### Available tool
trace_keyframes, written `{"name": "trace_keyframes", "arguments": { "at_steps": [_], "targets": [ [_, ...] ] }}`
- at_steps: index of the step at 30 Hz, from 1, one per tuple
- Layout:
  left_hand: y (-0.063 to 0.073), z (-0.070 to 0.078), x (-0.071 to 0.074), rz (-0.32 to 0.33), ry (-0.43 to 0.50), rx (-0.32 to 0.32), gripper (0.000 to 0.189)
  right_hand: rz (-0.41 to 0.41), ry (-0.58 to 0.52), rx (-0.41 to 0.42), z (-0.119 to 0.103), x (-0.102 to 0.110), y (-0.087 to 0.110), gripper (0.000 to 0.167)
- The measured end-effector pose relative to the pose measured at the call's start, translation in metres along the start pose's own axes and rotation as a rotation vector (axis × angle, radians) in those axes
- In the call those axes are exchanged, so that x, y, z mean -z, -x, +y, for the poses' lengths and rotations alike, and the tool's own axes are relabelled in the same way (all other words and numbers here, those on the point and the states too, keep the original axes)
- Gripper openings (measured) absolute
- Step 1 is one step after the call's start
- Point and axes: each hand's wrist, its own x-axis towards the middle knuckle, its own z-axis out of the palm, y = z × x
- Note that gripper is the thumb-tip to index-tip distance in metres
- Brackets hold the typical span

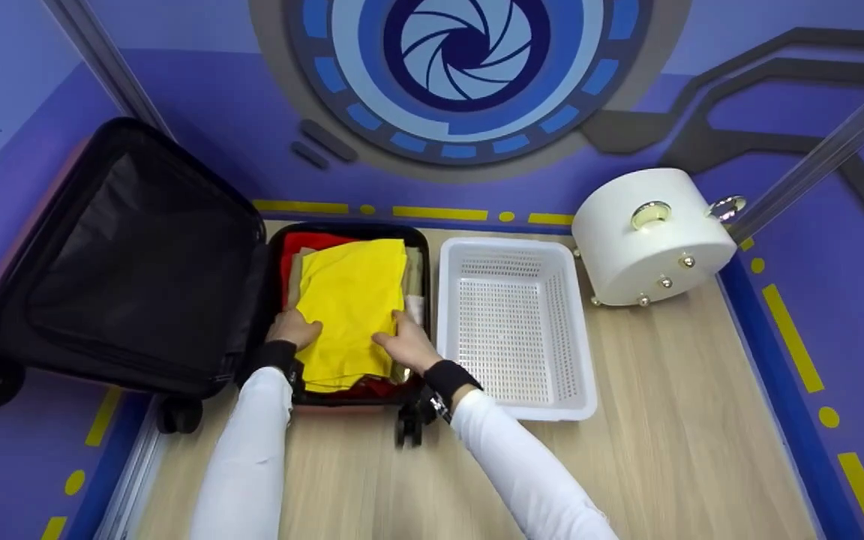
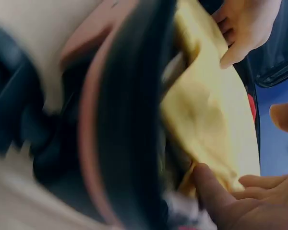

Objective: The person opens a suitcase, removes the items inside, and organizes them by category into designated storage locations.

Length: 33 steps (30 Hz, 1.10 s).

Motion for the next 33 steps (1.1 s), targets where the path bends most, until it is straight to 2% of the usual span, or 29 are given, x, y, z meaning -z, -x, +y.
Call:
{"name": "trace_keyframes", "arguments": {
  "at_steps": [2, 7, 9, 13, 17, 21, 26, 29, 33],
  "targets": [
    [-0.002, -0.002, -0.001, -0.013, -0.02, -0.023, 0.059, -0.009, 0.001, -0.004, 0.003, -0.004, -0.003, 0.079],
    [0.008, 0.008, 0.0, -0.066, 0.002, -0.121, 0.065, 0.011, -0.02, 0.027, 0.013, -0.004, -0.006, 0.073],
    [0.015, 0.016, 0.002, -0.093, 0.036, -0.128, 0.07, 0.039, -0.079, 0.032, 0.014, -0.004, -0.006, 0.07],
    [0.015, 0.023, 0.002, -0.098, 0.065, -0.129, 0.077, 0.07, -0.171, 0.044, 0.015, -0.005, -0.007, 0.064],
    [0.02, 0.031, 0.004, -0.078, 0.103, -0.145, 0.078, 0.057, -0.201, 0.056, 0.015, -0.008, -0.007, 0.065],
    [0.027, 0.04, 0.004, -0.062, 0.13, -0.172, 0.081, 0.055, -0.181, 0.065, 0.017, -0.009, -0.006, 0.067],
    [0.035, 0.049, 0.005, -0.031, 0.176, -0.255, 0.085, 0.114, -0.137, 0.103, 0.019, -0.008, -0.006, 0.054],
    [0.042, 0.052, 0.006, 0.017, 0.236, -0.312, 0.084, 0.126, -0.219, 0.093, 0.02, -0.007, -0.007, 0.048],
    [0.052, 0.059, 0.005, 0.07, 0.338, -0.375, 0.077, 0.11, -0.384, 0.01, 0.017, -0.007, -0.008, 0.048]
  ]
}}
